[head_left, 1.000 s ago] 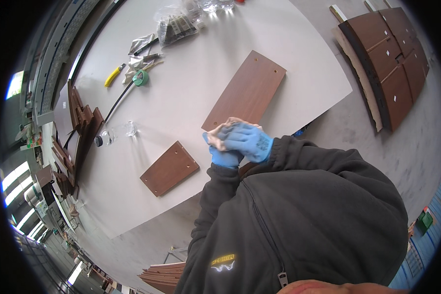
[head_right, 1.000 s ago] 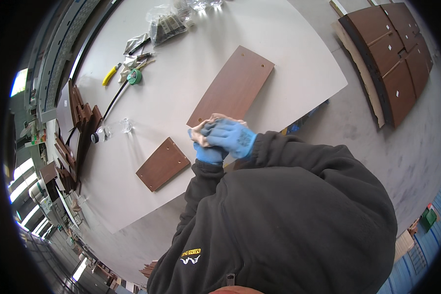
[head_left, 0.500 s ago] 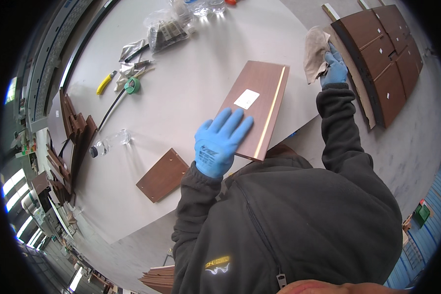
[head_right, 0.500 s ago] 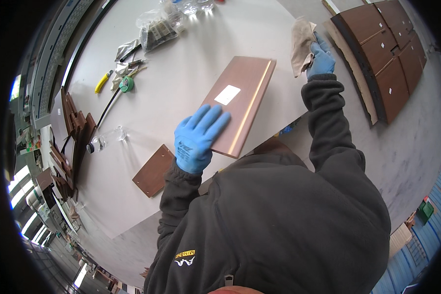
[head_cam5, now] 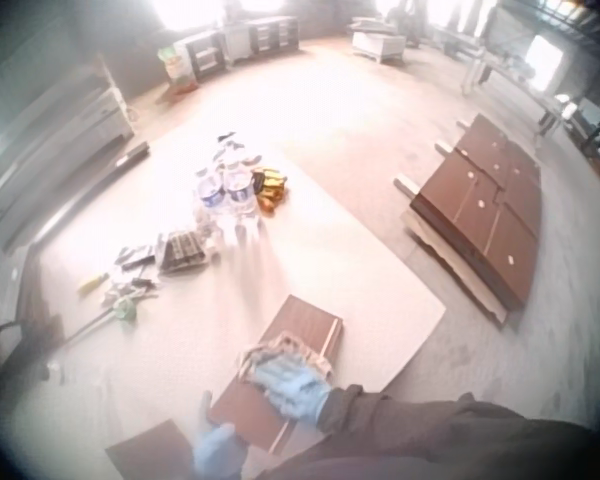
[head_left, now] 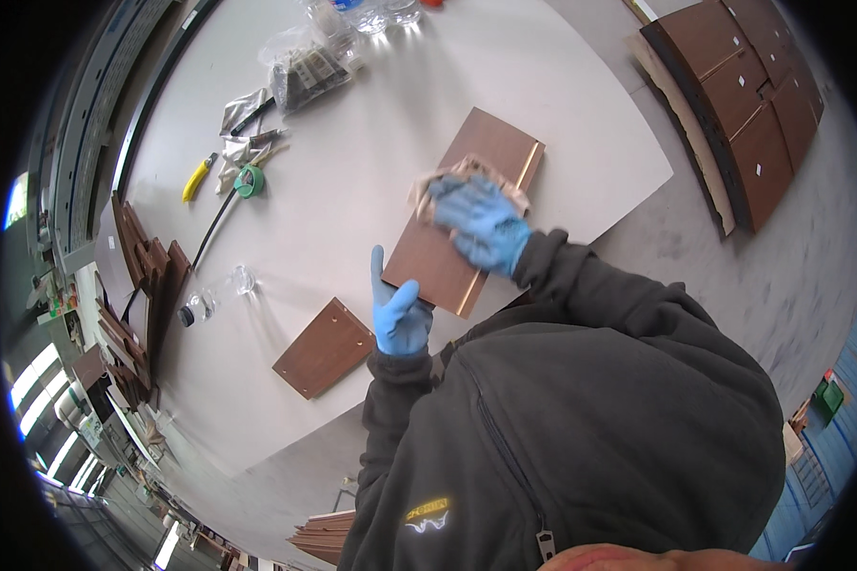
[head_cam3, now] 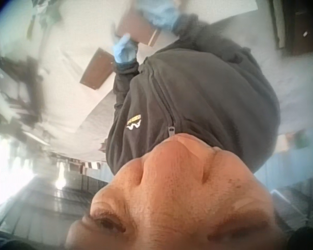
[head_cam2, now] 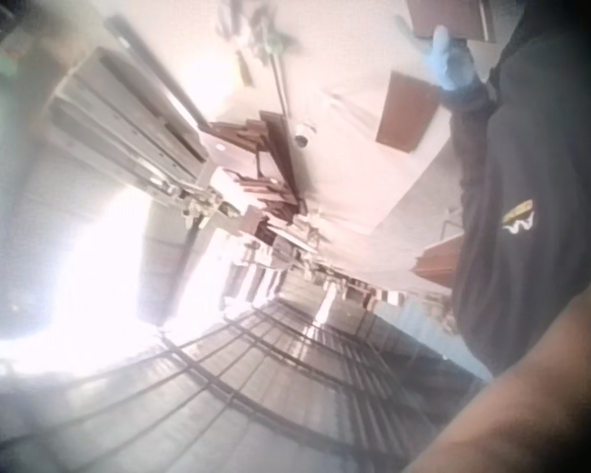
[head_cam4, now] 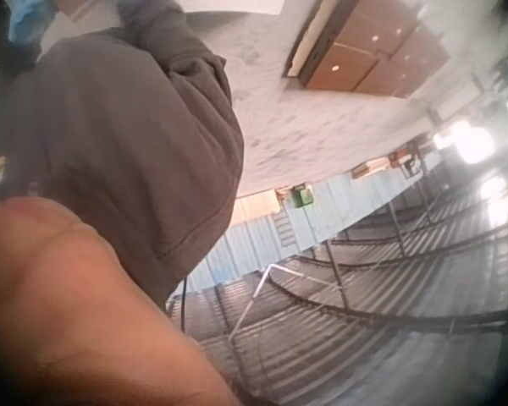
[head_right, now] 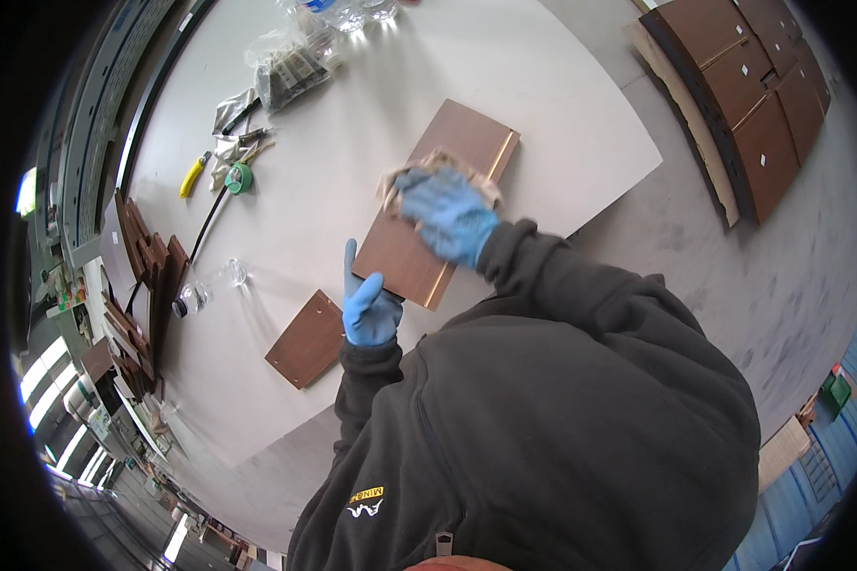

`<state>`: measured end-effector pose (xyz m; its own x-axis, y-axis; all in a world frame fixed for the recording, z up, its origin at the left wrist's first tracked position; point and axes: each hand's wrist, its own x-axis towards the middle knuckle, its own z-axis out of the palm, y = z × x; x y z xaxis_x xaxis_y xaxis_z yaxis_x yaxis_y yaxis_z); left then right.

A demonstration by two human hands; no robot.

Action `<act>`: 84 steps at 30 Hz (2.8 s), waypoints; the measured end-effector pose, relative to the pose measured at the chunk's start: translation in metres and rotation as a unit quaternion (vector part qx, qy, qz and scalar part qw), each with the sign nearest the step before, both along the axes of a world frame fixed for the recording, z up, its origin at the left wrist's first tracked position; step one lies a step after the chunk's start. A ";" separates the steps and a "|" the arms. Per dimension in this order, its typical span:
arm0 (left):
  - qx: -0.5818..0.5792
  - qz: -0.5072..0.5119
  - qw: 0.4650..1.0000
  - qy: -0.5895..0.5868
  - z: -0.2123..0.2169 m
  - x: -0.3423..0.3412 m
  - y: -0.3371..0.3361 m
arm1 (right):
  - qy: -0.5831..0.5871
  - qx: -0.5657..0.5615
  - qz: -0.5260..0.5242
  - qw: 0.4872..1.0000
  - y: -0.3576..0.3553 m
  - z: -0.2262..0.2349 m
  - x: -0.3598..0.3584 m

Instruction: The person wipes brown wooden panels with a cloth on a white table, then places them on a stack on the floor. The person repeats this process for several panels, wiping each one before stacking.

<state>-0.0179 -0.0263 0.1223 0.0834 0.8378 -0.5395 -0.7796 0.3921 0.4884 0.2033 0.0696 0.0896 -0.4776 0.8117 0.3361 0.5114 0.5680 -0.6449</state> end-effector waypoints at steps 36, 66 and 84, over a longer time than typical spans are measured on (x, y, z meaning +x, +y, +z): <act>-0.135 0.221 0.958 0.122 0.000 -0.090 -0.103 | 0.283 -0.016 -0.162 0.945 0.074 -0.078 0.028; -0.046 0.216 0.966 0.131 0.020 -0.134 -0.064 | -0.030 0.024 0.056 0.998 -0.018 -0.124 0.017; -0.099 0.092 0.990 0.033 -0.099 -0.059 0.067 | -0.089 0.013 -0.124 0.988 -0.005 -0.052 0.168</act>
